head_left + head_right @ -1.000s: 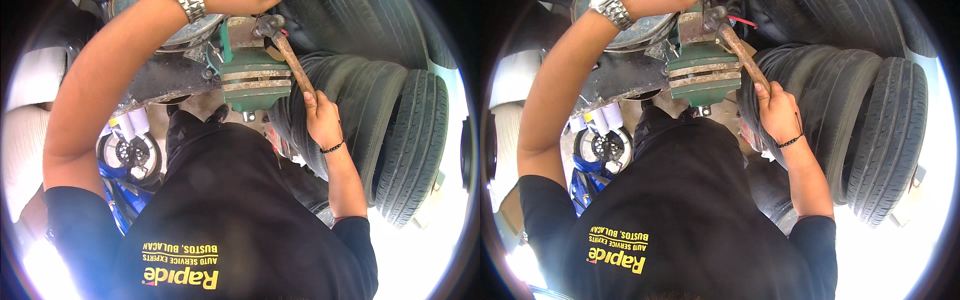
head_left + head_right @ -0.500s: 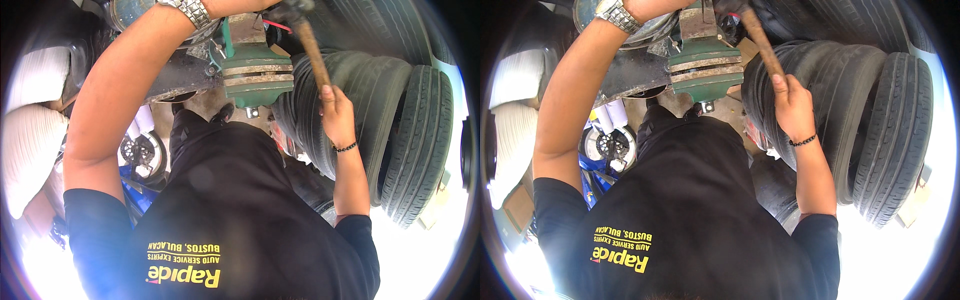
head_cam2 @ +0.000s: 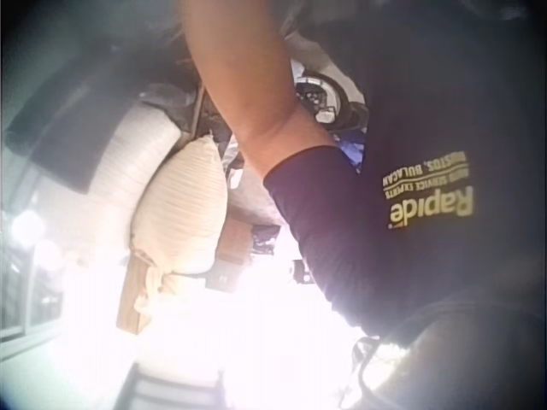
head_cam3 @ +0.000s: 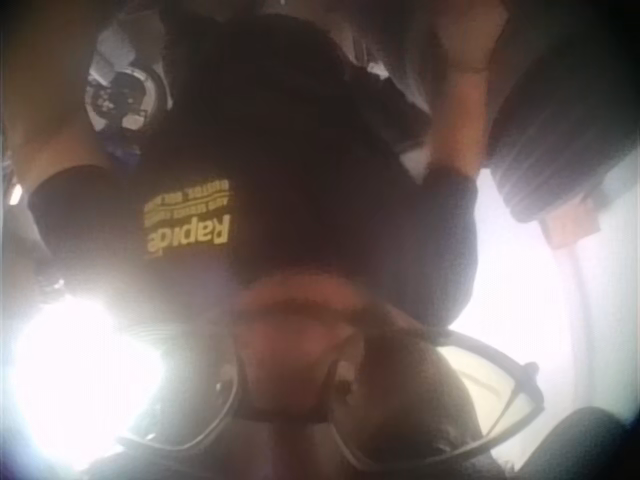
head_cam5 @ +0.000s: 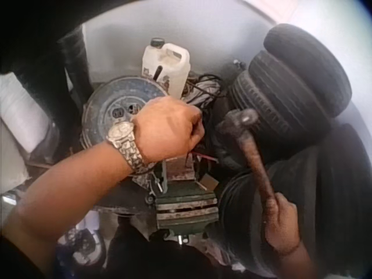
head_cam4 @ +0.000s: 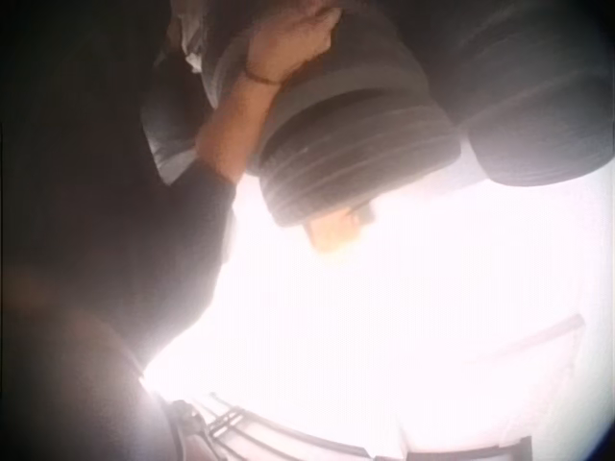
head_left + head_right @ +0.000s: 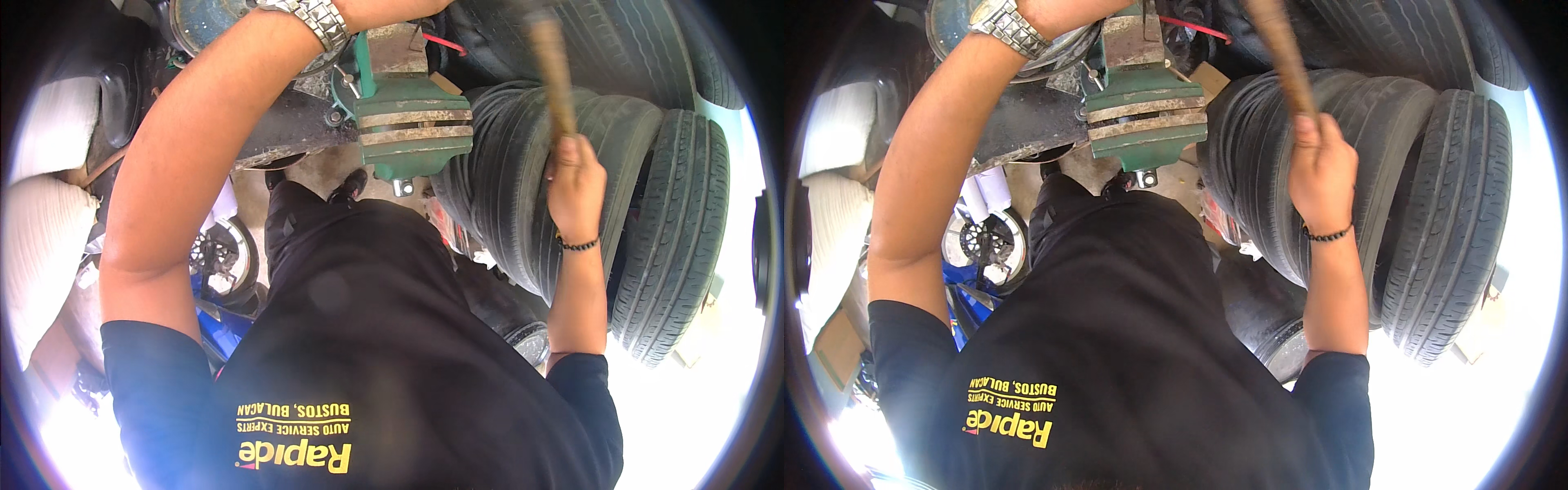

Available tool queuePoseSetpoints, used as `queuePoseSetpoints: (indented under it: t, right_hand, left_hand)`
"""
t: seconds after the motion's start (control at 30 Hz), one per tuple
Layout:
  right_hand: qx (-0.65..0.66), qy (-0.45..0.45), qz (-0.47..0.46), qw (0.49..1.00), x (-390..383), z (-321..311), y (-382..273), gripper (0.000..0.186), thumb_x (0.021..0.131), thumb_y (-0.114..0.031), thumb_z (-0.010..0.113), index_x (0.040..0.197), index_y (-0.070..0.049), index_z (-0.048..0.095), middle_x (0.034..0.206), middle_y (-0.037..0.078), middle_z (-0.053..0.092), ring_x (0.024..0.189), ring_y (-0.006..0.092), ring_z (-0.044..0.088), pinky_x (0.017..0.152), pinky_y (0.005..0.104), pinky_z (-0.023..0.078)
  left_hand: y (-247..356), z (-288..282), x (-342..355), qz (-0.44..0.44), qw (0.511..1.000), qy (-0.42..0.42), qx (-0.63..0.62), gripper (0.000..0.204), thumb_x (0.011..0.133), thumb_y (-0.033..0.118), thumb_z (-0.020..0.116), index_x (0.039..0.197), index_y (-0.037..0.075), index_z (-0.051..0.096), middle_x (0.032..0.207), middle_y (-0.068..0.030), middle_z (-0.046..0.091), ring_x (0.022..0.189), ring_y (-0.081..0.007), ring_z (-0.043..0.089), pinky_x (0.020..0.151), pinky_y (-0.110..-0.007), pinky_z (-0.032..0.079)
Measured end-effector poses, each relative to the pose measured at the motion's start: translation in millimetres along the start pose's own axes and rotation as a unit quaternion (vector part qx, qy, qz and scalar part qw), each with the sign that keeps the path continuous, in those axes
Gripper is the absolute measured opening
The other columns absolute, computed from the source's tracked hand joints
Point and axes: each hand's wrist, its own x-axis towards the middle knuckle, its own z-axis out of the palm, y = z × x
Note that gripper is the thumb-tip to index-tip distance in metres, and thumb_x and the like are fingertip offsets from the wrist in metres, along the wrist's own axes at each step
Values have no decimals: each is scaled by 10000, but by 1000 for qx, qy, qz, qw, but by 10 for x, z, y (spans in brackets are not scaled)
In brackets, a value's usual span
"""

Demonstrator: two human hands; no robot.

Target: The person uses a hammer and a metal rod to repeatedly strike a green mechanical component clamped in a vise. After several strikes, the person moves to a sink, rinses the component under running water, and inspects the interior by hand.

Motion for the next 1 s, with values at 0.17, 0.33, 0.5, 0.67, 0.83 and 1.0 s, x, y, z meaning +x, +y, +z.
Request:
queuePoseSetpoints:
  t: [0.17, 0.33, 0.5, 0.67, 0.83, 1.0]
  right_hand:
    - [-77, -107, -28, 991, -19, 137, -126, 463, 1042, -405, 504, 927, 31, 608, 674, 241, 587, 580, 340, 592, 585, 421, 484]
    - [-19, -36, 144, 989, 49, -47, -53, 464, 1056, -405, 486, 900, 10, 624, 633, 113, 590, 556, 200, 573, 540, 350, 459]
    - [245, 57, -1, 968, -90, -163, 10, 653, 1034, -605, 347, 981, 12, 555, 682, 71, 550, 570, 127, 525, 507, 251, 414]
    - [264, 0, 25, 964, -127, -146, -68, 648, 1030, -605, 360, 980, 8, 564, 684, 56, 552, 561, 108, 520, 494, 233, 392]
    - [242, 34, -5, 970, -124, 111, -96, 541, 1058, -515, 381, 939, -23, 571, 657, 16, 531, 575, 80, 513, 505, 231, 402]
    - [-121, -180, 19, 976, 41, 97, -148, 453, 1041, -390, 496, 928, 42, 576, 816, 342, 591, 800, 552, 572, 639, 521, 469]
  left_hand:
    - [-22, -41, 34, -8, 1000, -14, 9, 220, 826, 232, 647, 721, 45, 697, 720, -176, 681, 732, -362, 684, 709, -468, 556]
    - [-55, -6, 21, -21, 1000, -11, 14, 223, 827, 237, 645, 716, 49, 692, 696, -175, 674, 704, -368, 682, 680, -473, 556]
    - [-82, 6, 30, -17, 999, 18, -24, 217, 823, 229, 651, 698, 51, 671, 692, -169, 672, 698, -370, 678, 662, -469, 554]
    - [-69, 21, 73, 0, 1000, 16, -3, 218, 819, 226, 655, 692, 49, 662, 684, -166, 663, 698, -372, 673, 667, -471, 552]
    - [-92, 18, 22, -7, 1000, 16, 14, 236, 831, 244, 646, 699, 49, 664, 697, -172, 668, 712, -371, 677, 677, -474, 553]
    - [-75, -11, 50, -16, 1000, -23, -10, 248, 856, 254, 622, 732, 46, 678, 720, -176, 680, 727, -373, 683, 696, -473, 558]
